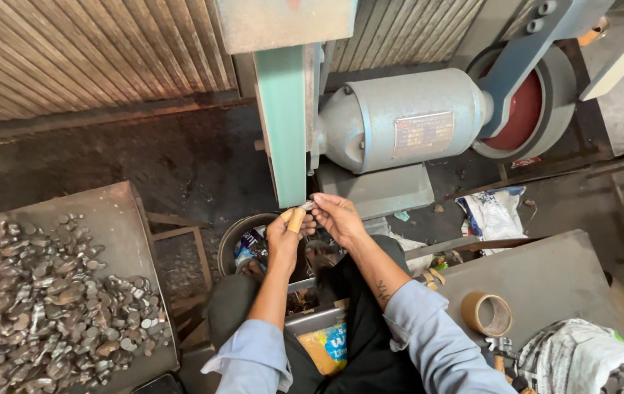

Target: The person sits on the floor at a bench grinder, picks small metal pieces one at a time from a tray, and holds each piece against the spinning grinding wheel, producing sparks, then places the ground piece back on the tray. They repeat this cycle continuously, occasionally reaching into the tray to select the next piece.

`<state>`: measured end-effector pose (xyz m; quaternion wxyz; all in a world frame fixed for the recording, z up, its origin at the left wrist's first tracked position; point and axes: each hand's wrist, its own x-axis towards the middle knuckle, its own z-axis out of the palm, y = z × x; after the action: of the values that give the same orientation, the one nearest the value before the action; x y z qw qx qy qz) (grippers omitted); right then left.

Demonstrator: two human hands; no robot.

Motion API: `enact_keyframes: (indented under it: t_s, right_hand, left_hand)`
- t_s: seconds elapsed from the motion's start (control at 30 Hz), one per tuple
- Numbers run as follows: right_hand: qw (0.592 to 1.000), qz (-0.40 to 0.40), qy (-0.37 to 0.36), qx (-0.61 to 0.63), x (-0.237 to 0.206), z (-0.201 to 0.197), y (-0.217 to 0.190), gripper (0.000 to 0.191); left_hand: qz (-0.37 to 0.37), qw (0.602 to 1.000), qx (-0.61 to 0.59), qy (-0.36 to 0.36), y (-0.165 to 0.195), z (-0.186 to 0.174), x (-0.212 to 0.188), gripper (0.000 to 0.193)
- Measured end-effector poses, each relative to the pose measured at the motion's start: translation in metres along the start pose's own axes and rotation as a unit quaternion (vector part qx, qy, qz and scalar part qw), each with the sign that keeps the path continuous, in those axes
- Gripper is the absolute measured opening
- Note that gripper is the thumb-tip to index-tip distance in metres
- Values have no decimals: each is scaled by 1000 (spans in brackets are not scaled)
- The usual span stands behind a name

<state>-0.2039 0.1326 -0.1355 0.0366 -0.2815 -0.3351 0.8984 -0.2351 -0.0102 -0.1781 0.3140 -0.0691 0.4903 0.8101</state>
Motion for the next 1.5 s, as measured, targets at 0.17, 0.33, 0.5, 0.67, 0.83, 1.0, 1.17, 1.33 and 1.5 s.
enact_keyframes:
  t_s: [0.17, 0.33, 0.5, 0.67, 0.83, 1.0, 1.17, 1.33, 1.5]
  right_hand:
    - [1000, 5, 2, 0, 5, -3, 3, 15]
    - [1000, -14, -27, 7, -2, -6, 2, 19]
    - [986, -100, -113, -77, -65, -11, -18, 26]
    - [944, -166, -235, -159, -151, -5, -40, 25]
    - [917, -205, -271, -208, -191, 12, -54, 23]
    - [923, -178, -272, -203, -195, 11, -50, 26]
    - [955, -130, -239, -117, -174, 2, -16, 14]
    - [976, -81, -66, -189, -168, -5, 20, 15]
    - [950, -87, 31, -299, -171, -5, 30, 16]
  left_hand:
    - [1, 1000, -10, 9, -5, 0, 2, 29]
    - [7, 1000, -8, 8, 6, 8, -9, 28]
    - [173, 974, 126, -68, 41, 25, -81, 33]
    - [344, 888, 297, -64, 68, 38, -171, 25]
    - [415, 848, 324, -60, 83, 52, -212, 24]
    - [422, 842, 333, -51, 84, 47, -220, 23]
    - [325, 920, 211, -62, 66, 29, -216, 32]
    - [169, 981, 76, -56, 40, 11, -207, 46]
    - [116, 989, 90, -16, 26, -1, -198, 46]
